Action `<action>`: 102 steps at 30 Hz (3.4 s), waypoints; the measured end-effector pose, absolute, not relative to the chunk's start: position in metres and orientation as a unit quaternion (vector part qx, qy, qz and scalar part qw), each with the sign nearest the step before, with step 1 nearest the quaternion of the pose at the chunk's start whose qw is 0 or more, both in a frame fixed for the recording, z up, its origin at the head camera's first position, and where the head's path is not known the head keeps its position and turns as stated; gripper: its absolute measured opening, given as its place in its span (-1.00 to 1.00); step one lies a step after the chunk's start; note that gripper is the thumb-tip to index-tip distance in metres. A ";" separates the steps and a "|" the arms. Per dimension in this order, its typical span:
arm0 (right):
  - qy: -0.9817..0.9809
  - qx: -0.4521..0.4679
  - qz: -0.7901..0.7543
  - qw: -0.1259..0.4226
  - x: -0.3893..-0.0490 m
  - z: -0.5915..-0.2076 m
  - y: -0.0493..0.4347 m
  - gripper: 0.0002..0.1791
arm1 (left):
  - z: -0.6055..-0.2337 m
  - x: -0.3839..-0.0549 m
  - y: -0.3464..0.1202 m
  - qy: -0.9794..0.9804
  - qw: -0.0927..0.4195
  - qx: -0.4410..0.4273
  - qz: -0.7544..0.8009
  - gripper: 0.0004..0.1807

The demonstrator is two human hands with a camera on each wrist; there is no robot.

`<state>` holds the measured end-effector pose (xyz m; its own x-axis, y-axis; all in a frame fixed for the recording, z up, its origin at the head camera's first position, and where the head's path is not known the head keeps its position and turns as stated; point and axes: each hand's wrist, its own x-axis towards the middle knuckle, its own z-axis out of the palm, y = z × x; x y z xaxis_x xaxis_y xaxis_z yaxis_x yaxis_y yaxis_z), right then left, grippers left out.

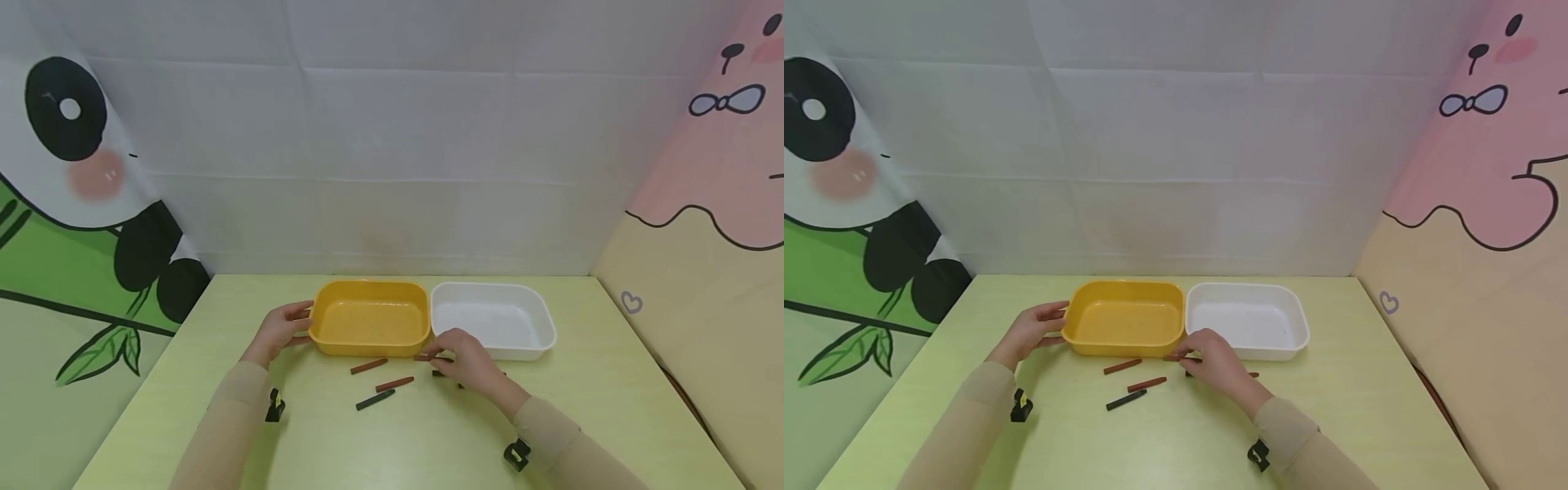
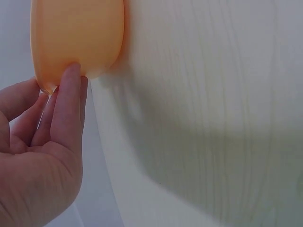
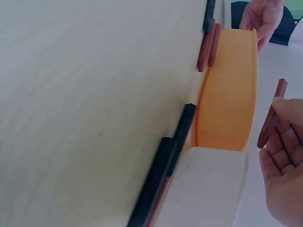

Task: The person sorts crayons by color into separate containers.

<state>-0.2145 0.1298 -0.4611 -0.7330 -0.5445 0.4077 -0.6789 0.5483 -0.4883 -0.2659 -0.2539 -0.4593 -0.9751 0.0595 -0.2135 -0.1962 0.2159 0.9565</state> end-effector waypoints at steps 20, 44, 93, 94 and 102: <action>-0.880 0.315 0.342 0.096 -0.246 -0.435 0.095 -0.79 | -0.465 -0.268 -0.257 0.773 0.097 -0.042 0.625 -0.41; -0.892 0.306 0.328 0.058 -0.271 -0.432 0.047 -0.83 | -0.471 -0.267 -0.260 0.764 0.087 -0.043 0.638 -0.41; -0.916 0.278 0.288 0.009 -0.282 -0.455 0.025 -0.76 | -0.468 -0.265 -0.258 0.772 0.090 -0.060 0.627 -0.43; -0.915 0.279 0.292 0.010 -0.280 -0.453 0.027 -0.76 | -0.467 -0.265 -0.258 0.772 0.090 -0.060 0.627 -0.43; -0.906 0.301 0.295 0.029 -0.269 -0.444 0.040 -0.70 | -0.467 -0.264 -0.256 0.772 0.084 -0.059 0.627 -0.43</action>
<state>-0.2687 0.0400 -0.4443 -0.8171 -0.5285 0.2303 -0.5626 0.6443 -0.5180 -0.2643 -0.2565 -0.4670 -0.9789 0.0139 -0.2041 -0.1970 0.2058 0.9586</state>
